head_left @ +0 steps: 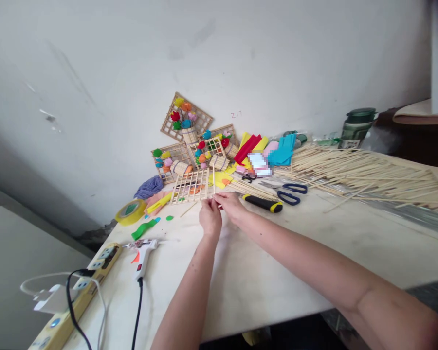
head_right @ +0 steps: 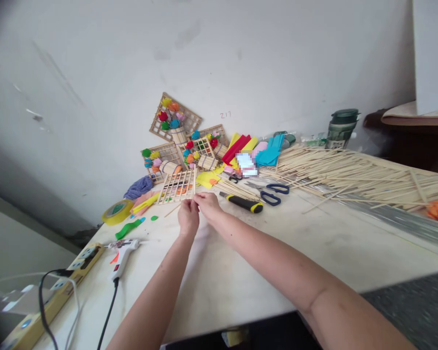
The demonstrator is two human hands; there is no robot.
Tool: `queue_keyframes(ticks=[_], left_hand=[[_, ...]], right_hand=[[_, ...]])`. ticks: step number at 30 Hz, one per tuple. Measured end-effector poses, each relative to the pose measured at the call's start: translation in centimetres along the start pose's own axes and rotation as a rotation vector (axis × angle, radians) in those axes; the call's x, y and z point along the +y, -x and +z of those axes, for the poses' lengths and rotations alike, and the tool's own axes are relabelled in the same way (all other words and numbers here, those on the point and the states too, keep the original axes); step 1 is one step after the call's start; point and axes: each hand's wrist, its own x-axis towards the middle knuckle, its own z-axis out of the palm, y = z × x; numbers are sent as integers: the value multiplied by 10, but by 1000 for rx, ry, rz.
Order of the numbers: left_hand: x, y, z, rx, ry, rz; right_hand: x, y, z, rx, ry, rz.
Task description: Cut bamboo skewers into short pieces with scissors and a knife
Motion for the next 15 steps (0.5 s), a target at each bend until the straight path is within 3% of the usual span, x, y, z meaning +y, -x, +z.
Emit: queue_keyframes(ticks=[2,5,8,11,13,15], left_hand=[[-1,-6,-4,-65,-4,46],[-19,-35,-24,-135,-54,120],[-50,-80,-62,67,-230,-66],[-87,-125,-104,218,-451,-373],[-113,-148,-126,218,-521,-459],[-137,-166,-139,235,-557,-455]], right_hand=[[2,-9,7,65,-143,32],[6,-23,2,143,-197,57],[13,-30,-8,168,-188,139],[27,-28,-14,200,-87,113],[39,-24,-13,179,-35,87],[50,-19,-11,138,18,42]])
